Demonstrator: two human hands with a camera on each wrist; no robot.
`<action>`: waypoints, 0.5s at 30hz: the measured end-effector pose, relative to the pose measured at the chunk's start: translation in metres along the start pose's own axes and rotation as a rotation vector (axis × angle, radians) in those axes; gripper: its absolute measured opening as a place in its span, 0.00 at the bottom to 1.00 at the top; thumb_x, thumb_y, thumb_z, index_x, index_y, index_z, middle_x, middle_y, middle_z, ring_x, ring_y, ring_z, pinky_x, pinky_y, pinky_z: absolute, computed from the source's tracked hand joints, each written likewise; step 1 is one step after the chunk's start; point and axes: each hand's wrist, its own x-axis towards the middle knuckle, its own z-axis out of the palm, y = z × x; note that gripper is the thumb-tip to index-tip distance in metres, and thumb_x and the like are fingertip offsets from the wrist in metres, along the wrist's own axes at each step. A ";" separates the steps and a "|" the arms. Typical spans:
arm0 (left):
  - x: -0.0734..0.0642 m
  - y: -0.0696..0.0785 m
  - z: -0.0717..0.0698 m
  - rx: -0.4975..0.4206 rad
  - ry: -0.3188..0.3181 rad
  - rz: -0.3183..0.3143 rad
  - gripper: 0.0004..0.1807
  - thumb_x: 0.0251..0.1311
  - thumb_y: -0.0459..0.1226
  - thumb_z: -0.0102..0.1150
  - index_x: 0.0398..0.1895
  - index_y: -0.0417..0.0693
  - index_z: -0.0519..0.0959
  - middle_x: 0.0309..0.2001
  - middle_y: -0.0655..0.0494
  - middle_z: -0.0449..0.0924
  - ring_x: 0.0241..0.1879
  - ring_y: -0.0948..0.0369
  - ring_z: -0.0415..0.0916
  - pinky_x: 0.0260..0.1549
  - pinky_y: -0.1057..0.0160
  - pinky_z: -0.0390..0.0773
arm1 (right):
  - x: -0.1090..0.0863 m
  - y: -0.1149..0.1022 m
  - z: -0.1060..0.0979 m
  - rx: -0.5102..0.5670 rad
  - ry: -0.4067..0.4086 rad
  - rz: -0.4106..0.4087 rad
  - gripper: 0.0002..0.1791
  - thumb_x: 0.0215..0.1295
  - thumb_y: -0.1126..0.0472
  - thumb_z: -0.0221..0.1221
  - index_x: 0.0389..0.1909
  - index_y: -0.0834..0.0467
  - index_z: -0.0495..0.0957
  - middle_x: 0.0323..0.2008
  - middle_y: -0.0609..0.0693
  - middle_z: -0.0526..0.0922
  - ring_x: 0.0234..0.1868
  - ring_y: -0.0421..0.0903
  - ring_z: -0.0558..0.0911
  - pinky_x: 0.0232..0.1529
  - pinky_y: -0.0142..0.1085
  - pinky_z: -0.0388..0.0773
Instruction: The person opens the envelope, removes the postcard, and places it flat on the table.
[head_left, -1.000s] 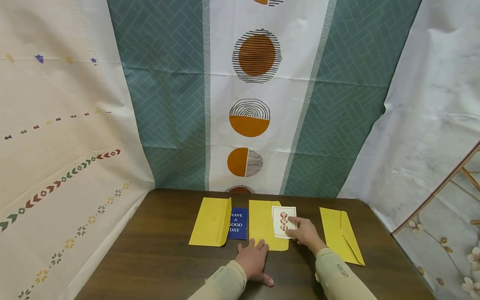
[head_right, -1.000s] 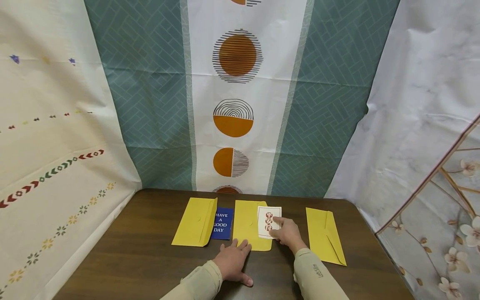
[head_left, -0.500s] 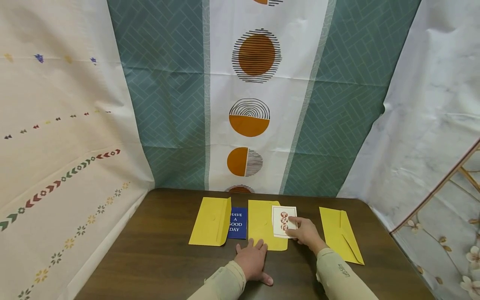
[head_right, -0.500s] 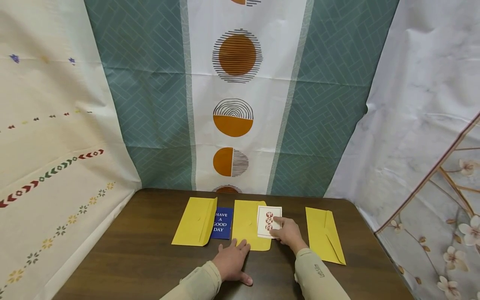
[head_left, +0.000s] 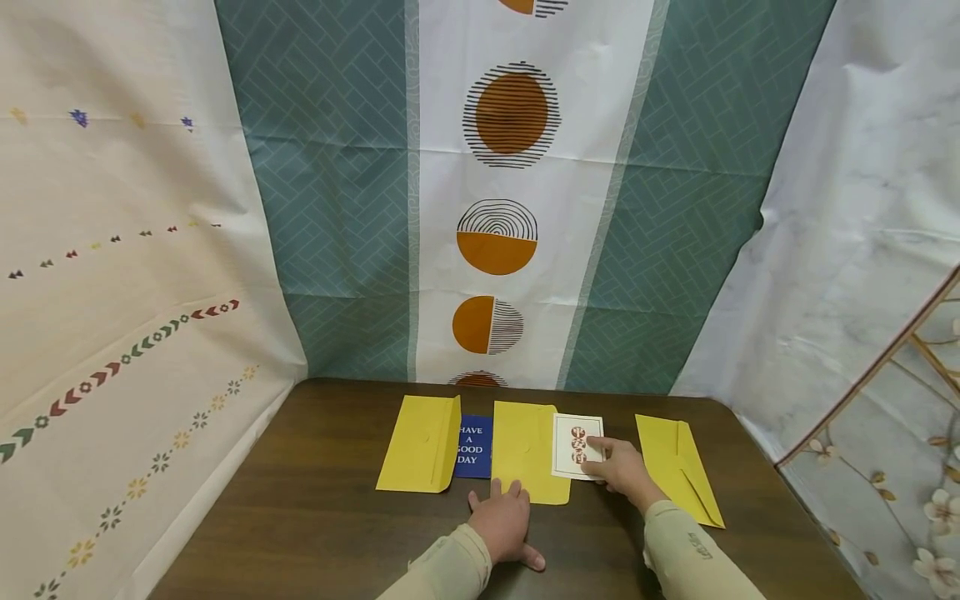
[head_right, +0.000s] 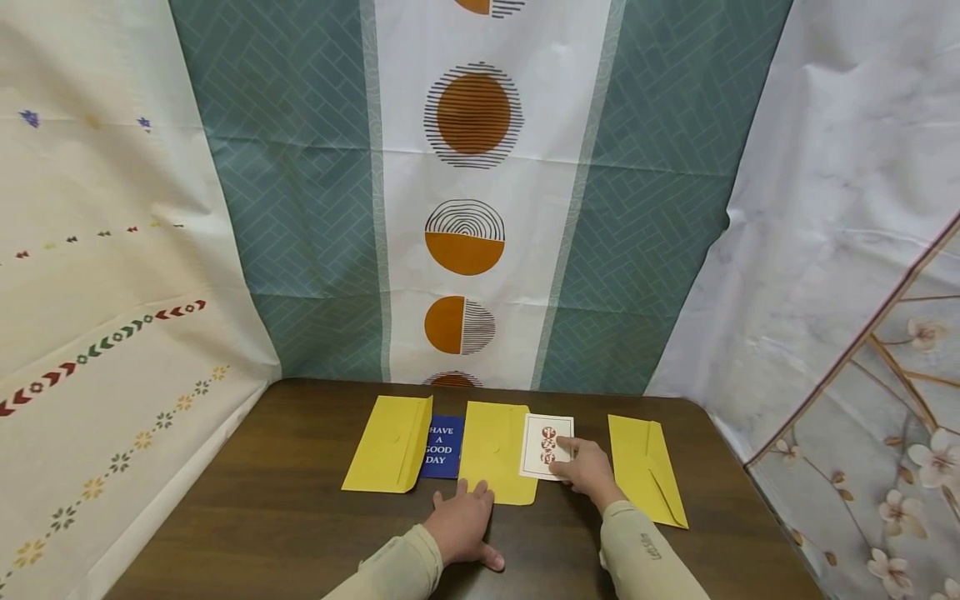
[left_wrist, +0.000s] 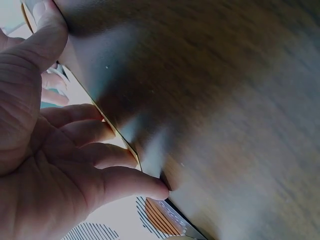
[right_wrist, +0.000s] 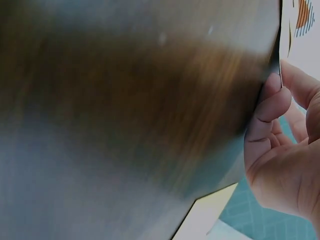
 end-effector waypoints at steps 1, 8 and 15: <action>0.000 0.000 0.000 -0.004 -0.001 -0.002 0.56 0.38 0.69 0.83 0.67 0.45 0.79 0.70 0.52 0.77 0.72 0.42 0.71 0.61 0.24 0.76 | 0.000 0.002 -0.001 -0.006 0.002 0.000 0.35 0.63 0.63 0.73 0.72 0.61 0.77 0.31 0.54 0.83 0.21 0.44 0.78 0.24 0.36 0.77; 0.002 -0.001 0.001 -0.006 0.000 -0.010 0.56 0.38 0.69 0.83 0.67 0.46 0.79 0.72 0.53 0.76 0.73 0.41 0.70 0.61 0.23 0.75 | 0.001 0.009 -0.009 -0.017 -0.001 -0.002 0.36 0.63 0.63 0.73 0.73 0.63 0.75 0.26 0.52 0.81 0.22 0.44 0.77 0.25 0.36 0.77; 0.001 -0.001 0.002 -0.004 -0.004 -0.006 0.54 0.38 0.69 0.83 0.66 0.46 0.79 0.70 0.53 0.76 0.73 0.42 0.70 0.61 0.23 0.75 | -0.003 0.008 -0.012 -0.038 0.002 0.023 0.36 0.63 0.63 0.73 0.73 0.61 0.76 0.38 0.57 0.83 0.21 0.45 0.75 0.25 0.36 0.76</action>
